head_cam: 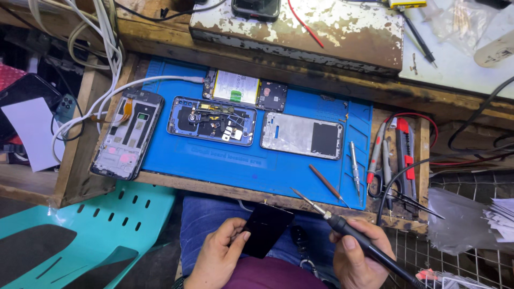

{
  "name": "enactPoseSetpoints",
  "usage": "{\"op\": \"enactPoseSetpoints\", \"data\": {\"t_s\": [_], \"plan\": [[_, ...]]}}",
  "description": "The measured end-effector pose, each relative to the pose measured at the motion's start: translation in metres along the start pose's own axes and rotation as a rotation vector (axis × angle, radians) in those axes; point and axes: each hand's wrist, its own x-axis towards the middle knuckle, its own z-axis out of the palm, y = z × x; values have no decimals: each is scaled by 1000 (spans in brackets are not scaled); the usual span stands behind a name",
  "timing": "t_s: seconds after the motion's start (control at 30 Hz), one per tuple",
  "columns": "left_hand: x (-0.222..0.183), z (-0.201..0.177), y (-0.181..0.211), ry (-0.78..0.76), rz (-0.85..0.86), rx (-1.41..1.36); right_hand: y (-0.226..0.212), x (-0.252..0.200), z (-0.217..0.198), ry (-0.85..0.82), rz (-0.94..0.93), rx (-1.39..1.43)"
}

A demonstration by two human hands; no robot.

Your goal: The person solders a small component onto a mobile phone screen ribbon cable. They then handle the screen assembly and align the cable while applying heat to establish a connection.

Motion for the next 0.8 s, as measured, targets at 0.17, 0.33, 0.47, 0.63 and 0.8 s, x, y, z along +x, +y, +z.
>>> {"op": "enactPoseSetpoints", "data": {"t_s": [0.17,0.33,0.47,0.63,0.8], "plan": [[1,-3,0,-42,-16,-59,0,-4,-1,10,19,-25],[5,-6,3,-60,-43,-39,-2,-3,0,-7,49,-24],[5,-6,5,-64,-43,-58,-4,-5,0,-40,81,12],[4,-6,5,-79,-41,-77,4,-8,3,-60,126,78],[4,-7,0,-79,-83,-48,9,-9,6,-7,212,123]]}}
